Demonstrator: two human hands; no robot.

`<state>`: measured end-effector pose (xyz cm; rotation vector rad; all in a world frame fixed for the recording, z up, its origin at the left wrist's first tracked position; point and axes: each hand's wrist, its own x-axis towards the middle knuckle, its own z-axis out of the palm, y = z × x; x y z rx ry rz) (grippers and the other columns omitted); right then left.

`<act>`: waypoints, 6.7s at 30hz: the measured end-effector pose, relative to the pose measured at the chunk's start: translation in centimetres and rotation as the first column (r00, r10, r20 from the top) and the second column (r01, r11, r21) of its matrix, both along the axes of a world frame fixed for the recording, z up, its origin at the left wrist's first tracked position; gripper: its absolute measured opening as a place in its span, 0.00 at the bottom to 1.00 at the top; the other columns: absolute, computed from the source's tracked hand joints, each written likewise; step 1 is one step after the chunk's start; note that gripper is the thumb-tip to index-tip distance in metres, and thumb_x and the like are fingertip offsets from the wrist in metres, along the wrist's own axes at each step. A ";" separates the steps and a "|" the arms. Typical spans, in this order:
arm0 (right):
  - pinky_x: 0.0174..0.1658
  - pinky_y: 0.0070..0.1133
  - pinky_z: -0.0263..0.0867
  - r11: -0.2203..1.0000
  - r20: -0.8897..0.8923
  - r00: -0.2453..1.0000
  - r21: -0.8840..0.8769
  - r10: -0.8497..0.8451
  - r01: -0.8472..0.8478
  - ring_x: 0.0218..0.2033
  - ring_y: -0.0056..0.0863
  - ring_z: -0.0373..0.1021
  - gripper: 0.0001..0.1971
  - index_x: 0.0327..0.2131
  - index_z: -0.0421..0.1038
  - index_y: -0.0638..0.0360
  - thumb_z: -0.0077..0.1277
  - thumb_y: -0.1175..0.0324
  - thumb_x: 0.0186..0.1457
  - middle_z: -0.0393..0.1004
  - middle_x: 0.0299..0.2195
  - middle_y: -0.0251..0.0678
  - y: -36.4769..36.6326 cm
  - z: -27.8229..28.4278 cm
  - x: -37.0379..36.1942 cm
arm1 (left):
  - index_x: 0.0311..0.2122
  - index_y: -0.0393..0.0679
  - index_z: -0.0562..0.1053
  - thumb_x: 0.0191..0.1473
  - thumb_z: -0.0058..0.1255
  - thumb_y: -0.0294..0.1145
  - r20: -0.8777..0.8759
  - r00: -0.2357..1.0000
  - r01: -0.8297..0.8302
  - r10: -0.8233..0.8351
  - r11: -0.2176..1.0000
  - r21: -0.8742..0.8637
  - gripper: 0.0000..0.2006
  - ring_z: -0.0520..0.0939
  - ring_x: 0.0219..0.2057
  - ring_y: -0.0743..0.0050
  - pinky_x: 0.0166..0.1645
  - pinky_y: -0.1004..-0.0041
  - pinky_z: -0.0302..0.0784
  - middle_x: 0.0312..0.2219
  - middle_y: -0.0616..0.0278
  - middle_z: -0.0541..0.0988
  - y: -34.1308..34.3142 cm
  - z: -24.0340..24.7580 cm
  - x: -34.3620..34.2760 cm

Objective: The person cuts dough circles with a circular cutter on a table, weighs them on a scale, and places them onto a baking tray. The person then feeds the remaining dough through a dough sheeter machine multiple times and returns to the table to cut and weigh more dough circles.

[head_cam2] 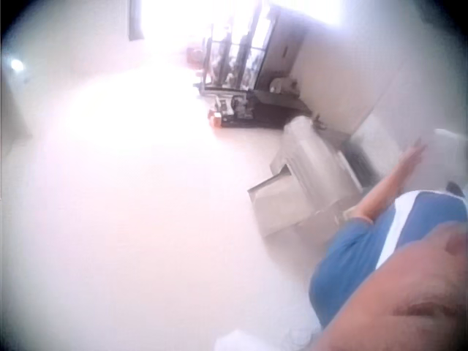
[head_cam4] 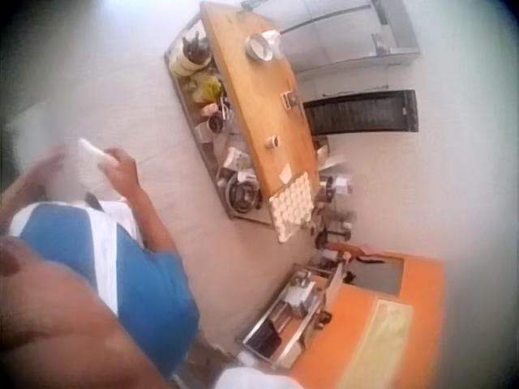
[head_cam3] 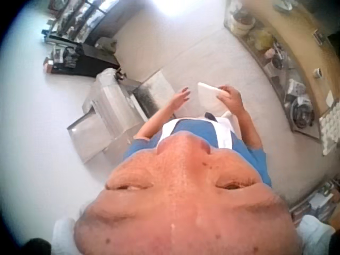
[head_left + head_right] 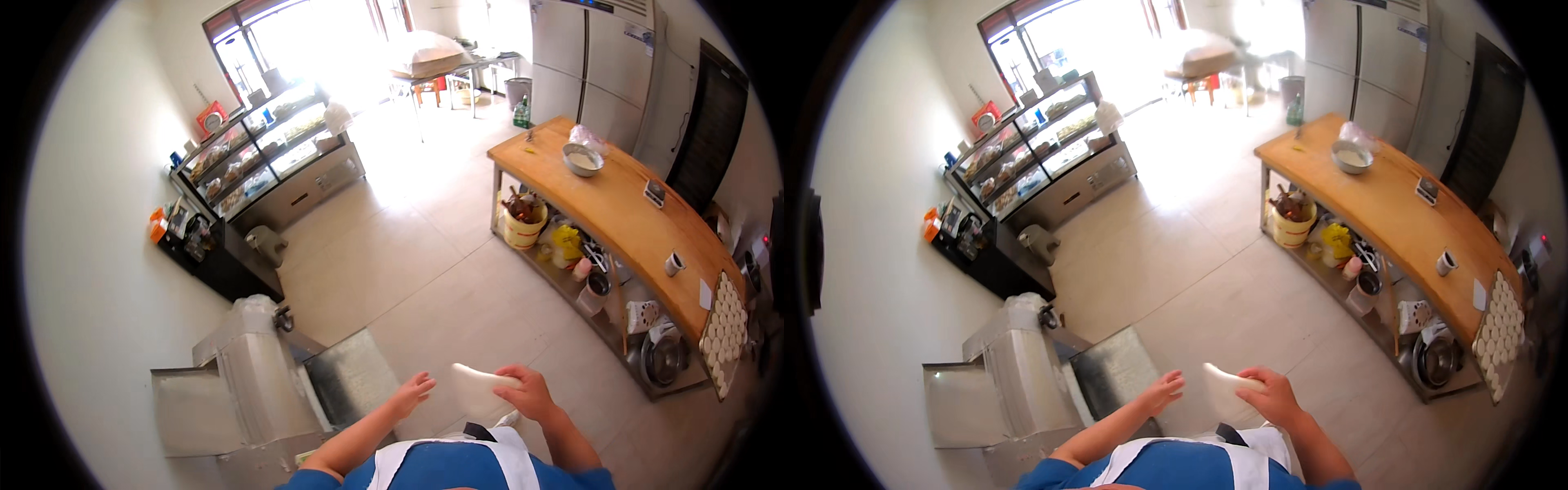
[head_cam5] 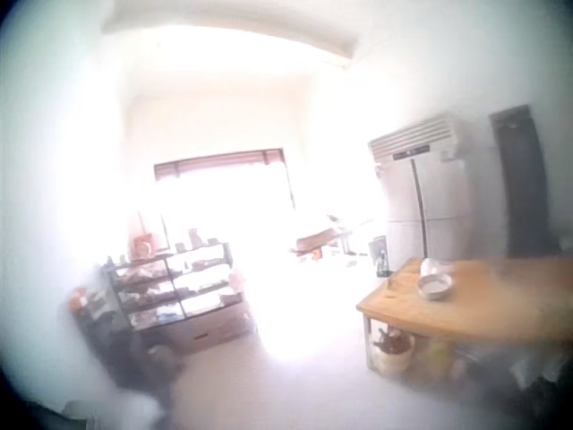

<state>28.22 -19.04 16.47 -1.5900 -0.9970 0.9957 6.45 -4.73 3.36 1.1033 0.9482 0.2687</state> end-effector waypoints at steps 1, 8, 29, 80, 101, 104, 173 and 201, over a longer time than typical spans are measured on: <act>0.33 0.15 0.62 0.994 -0.116 0.990 0.067 -0.078 0.086 0.28 0.18 0.65 0.11 0.32 0.66 0.62 0.50 0.73 0.40 0.69 0.27 0.33 -1.1 -0.3 1.9 | 0.50 0.43 0.54 0.46 0.45 0.41 0.141 0.989 0.082 -0.038 0.944 -0.320 0.28 0.62 0.47 0.67 0.52 0.66 0.53 0.46 0.59 0.62 0.2 1.1 2.9; 0.33 0.16 0.62 0.877 -0.089 0.872 -0.032 -0.481 0.480 0.30 0.18 0.65 0.13 0.34 0.64 0.64 0.49 0.71 0.43 0.69 0.29 0.35 -7.6 -1.4 12.5 | 0.47 0.42 0.57 0.50 0.40 0.35 0.415 0.894 0.323 -0.170 0.886 -0.334 0.19 0.68 0.42 0.67 0.45 0.67 0.64 0.42 0.58 0.66 -2.7 6.0 17.2; 0.32 0.27 0.61 0.633 0.456 0.560 0.009 -0.691 0.774 0.28 0.39 0.67 0.17 0.32 0.66 0.61 0.52 0.63 0.36 0.70 0.26 0.44 -1.0 -7.8 38.5 | 0.31 0.38 0.66 0.47 0.43 0.27 0.079 0.840 0.539 -0.537 0.842 -0.008 0.06 0.70 0.20 0.83 0.21 0.85 0.66 0.22 0.66 0.71 8.7 2.1 52.5; 0.23 0.28 0.63 0.657 0.692 0.710 -0.476 -0.131 0.585 0.21 0.36 0.67 0.17 0.25 0.59 0.59 0.51 0.60 0.33 0.68 0.19 0.41 19.1 -13.4 63.7 | 0.39 0.49 0.68 0.39 0.45 0.40 -0.427 0.346 0.405 -0.835 -0.278 0.871 0.18 0.57 0.50 0.57 0.53 0.61 0.49 0.47 0.53 0.60 18.4 -7.6 74.9; 0.24 0.28 0.62 0.482 0.680 0.612 -0.410 -0.405 0.774 0.21 0.35 0.67 0.18 0.25 0.59 0.59 0.54 0.61 0.32 0.68 0.19 0.38 12.9 -13.0 65.9 | 0.46 0.56 0.62 0.39 0.45 0.37 -0.512 0.310 0.422 -0.801 -0.366 0.829 0.23 0.57 0.51 0.60 0.53 0.63 0.49 0.47 0.55 0.59 18.6 -7.5 75.2; 0.24 0.29 0.63 0.487 0.714 0.633 -0.456 -0.300 0.745 0.22 0.36 0.67 0.18 0.26 0.59 0.59 0.53 0.60 0.32 0.69 0.19 0.40 13.8 -13.7 65.8 | 0.46 0.56 0.62 0.39 0.45 0.37 -0.534 0.298 0.443 -0.791 -0.381 0.811 0.23 0.57 0.51 0.60 0.53 0.62 0.49 0.47 0.55 0.59 18.6 -7.2 75.2; 0.34 0.24 0.62 0.077 0.441 0.187 -0.256 -0.878 0.964 0.31 0.32 0.66 0.11 0.33 0.65 0.58 0.44 0.73 0.41 0.66 0.33 0.39 10.3 -18.4 89.5 | 0.43 0.36 0.61 0.45 0.41 0.21 0.198 0.944 0.326 -0.263 0.835 -0.444 0.16 0.70 0.39 0.69 0.43 0.71 0.68 0.37 0.57 0.69 15.0 -4.1 78.8; 0.38 0.26 0.60 0.574 0.531 0.645 -0.322 -0.549 0.753 0.36 0.36 0.64 0.21 0.33 0.65 0.63 0.54 0.65 0.32 0.66 0.35 0.44 9.6 -18.2 93.6 | 0.43 0.34 0.61 0.46 0.36 0.20 0.040 0.947 0.304 -0.319 0.849 -0.432 0.15 0.69 0.41 0.64 0.45 0.67 0.66 0.39 0.54 0.67 13.4 -2.6 82.5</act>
